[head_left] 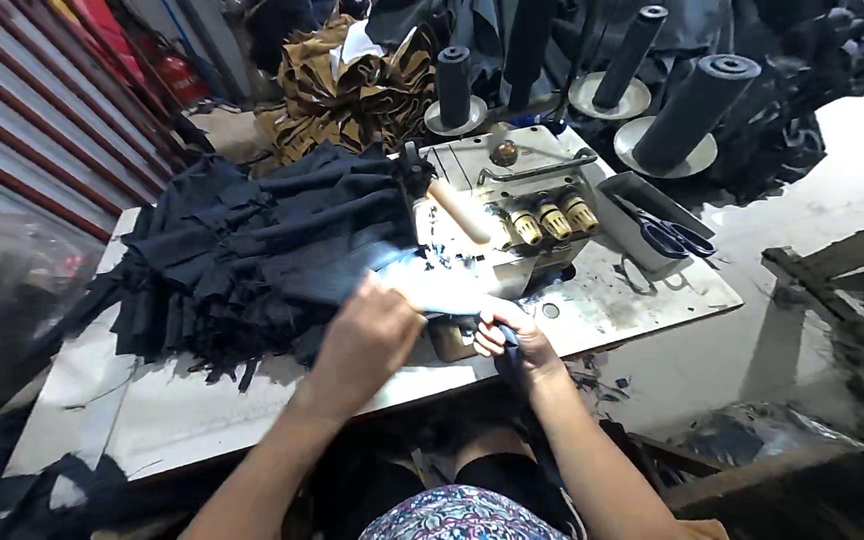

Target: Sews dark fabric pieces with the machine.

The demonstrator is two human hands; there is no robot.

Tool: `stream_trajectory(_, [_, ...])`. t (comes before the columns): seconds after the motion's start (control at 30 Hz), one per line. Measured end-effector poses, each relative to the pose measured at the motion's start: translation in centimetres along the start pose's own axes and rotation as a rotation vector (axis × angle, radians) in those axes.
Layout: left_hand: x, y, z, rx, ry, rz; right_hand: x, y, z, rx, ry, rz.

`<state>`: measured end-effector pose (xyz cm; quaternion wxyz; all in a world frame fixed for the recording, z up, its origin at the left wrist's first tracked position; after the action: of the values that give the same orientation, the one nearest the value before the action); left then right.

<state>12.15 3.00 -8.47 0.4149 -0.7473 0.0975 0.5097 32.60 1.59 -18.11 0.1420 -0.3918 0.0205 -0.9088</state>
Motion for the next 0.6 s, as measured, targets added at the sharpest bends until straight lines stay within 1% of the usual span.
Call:
stream_trajectory(0.03, [1.8, 0.6, -0.9, 0.062, 0.053, 0.03, -0.2, 0.0, -0.3, 0.005, -0.031, 0.016])
stream_trajectory(0.1, [3.9, 1.7, -0.9, 0.091, 0.086, 0.099, -0.6, 0.4, -0.2, -0.02, -0.075, 0.078])
stream_trajectory(0.23, [3.4, 2.4, 0.6, 0.065, 0.058, 0.107, -2.2, 1.7, 1.2, -0.056, -0.025, 0.071])
stream_trajectory(0.3, [3.1, 2.5, 0.5, 0.055, 0.019, 0.107, -3.1, 1.6, 1.7, -0.093, -0.137, 0.114])
stream_trajectory(0.33, [3.0, 2.5, 0.2, 0.043, -0.005, 0.116, -3.4, 1.5, 1.8, -0.134, -0.221, 0.093])
stream_trajectory(0.4, [3.2, 2.3, -0.6, 0.003, -0.062, 0.125, -3.3, 1.0, 1.7, -0.195, -0.349, -0.024])
stream_trajectory(0.5, [3.3, 1.7, -1.6, -0.082, -0.11, 0.114, -2.6, 0.1, 1.8, -0.23, -0.409, -0.138])
stream_trajectory(0.6, [3.4, 1.7, -2.7, -0.132, -0.128, 0.082, -2.3, -0.1, 2.0, -0.243, -0.45, -0.167])
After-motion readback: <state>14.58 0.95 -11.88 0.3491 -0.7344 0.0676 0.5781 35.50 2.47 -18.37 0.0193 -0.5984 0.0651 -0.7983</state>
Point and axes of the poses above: each hand's wrist, its own y-axis away from the middle knuckle, its own x-axis out of the palm, z = x × y, the point moved 4 cm from there along -y, towards the middle knuckle, and after that the axes turned 6 degrees about -x, right-handed, at the moved point
